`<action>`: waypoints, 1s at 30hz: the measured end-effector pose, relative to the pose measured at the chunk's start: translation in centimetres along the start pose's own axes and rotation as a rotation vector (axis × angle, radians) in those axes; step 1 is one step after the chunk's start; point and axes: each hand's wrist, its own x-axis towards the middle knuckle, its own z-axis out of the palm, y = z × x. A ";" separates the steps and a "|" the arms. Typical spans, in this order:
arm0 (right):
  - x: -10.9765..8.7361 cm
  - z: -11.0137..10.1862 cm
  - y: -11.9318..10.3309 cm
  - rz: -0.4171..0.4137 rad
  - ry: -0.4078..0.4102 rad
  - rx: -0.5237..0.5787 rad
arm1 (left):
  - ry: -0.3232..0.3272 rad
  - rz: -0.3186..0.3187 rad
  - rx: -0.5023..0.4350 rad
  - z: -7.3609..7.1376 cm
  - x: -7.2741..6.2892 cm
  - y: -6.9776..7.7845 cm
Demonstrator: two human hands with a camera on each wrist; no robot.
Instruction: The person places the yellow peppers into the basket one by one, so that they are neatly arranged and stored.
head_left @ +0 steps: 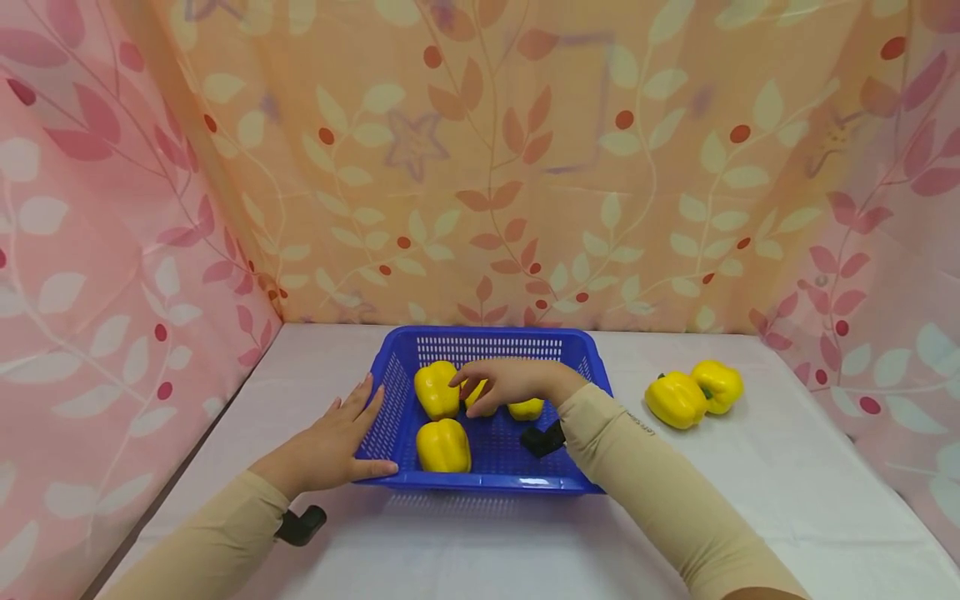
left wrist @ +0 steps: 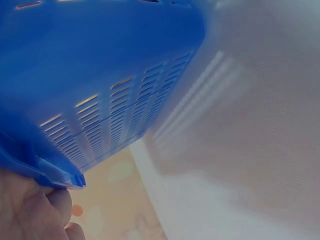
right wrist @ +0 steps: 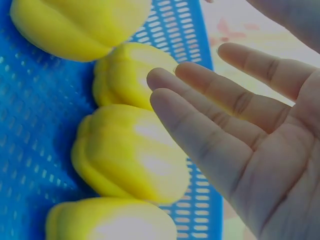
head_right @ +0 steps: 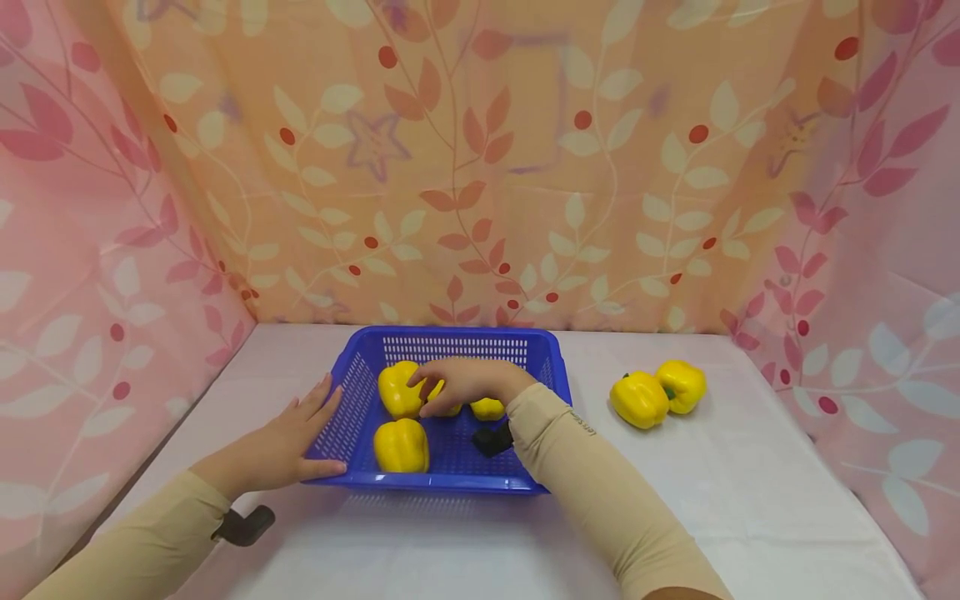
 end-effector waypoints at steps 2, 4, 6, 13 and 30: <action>-0.5 -0.3 -0.1 0.011 0.010 0.025 | -0.001 0.001 -0.004 0.0 0.0 0.0; -1.0 -0.7 -0.2 0.017 0.027 0.028 | 0.000 0.000 -0.005 0.0 0.0 0.0; -1.5 -1.1 -0.3 0.019 0.040 0.049 | 0.002 0.002 -0.001 0.0 0.0 0.0; -3.5 -2.4 0.0 0.012 0.087 0.049 | 0.007 0.011 0.000 0.0 0.0 0.1; -9.5 -4.5 2.8 0.037 0.195 0.076 | 0.001 0.005 0.000 0.1 0.0 0.0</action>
